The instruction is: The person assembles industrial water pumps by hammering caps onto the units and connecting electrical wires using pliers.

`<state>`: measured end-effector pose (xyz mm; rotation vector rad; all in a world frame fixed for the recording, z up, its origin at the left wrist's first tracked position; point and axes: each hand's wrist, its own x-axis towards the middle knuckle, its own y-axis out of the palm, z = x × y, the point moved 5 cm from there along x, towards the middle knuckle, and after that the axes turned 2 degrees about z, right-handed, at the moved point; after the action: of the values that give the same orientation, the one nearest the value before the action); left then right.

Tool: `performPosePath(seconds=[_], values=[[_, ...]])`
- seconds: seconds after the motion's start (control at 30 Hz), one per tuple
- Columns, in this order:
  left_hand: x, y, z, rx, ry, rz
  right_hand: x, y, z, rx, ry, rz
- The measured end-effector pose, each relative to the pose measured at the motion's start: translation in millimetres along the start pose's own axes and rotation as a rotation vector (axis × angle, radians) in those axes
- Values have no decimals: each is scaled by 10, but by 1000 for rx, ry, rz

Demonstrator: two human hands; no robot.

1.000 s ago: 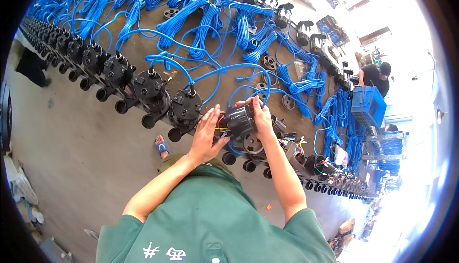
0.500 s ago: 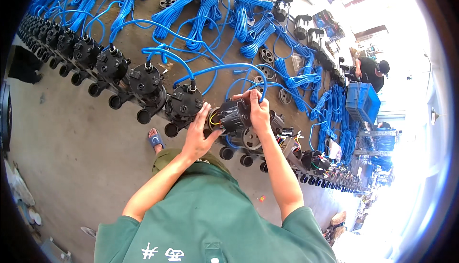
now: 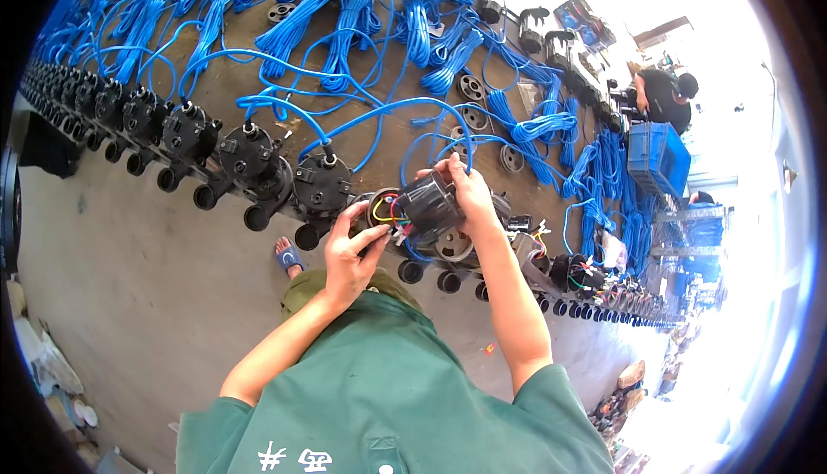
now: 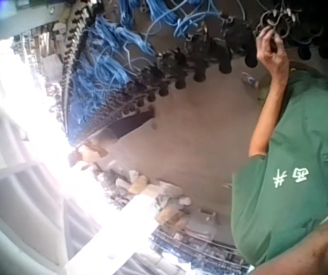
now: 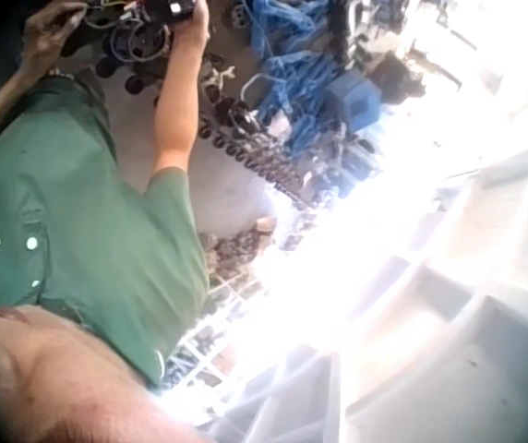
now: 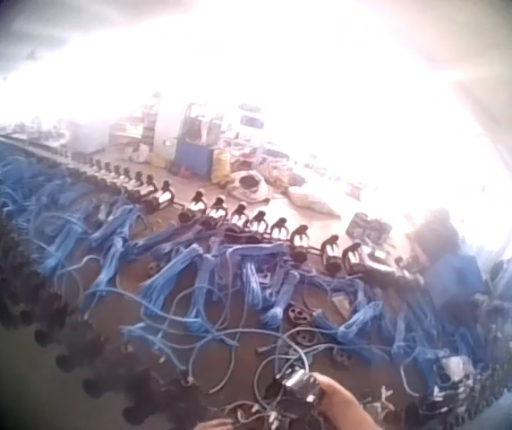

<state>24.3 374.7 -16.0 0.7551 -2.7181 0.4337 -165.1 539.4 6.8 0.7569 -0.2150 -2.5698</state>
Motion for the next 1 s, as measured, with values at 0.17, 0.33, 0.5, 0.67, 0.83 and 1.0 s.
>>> performPosePath(seconds=[0.17,0.33,0.5,0.67,0.83,1.0], values=[[164,-1,-232,-105,-158,-4,38,-277,-76,21,294,-146],[119,-19,-208,-248,-242,-28,-3,-348,45,185,223,53],[148,-78,-323,-209,-122,10,157,-492,-8,303,280,99],[127,88,-430,21,247,184,246,-571,-224,437,195,189],[198,210,-470,74,363,273,340,-423,-259,706,185,322],[442,151,-335,-137,-150,210,483,-454,-126,750,151,233]])
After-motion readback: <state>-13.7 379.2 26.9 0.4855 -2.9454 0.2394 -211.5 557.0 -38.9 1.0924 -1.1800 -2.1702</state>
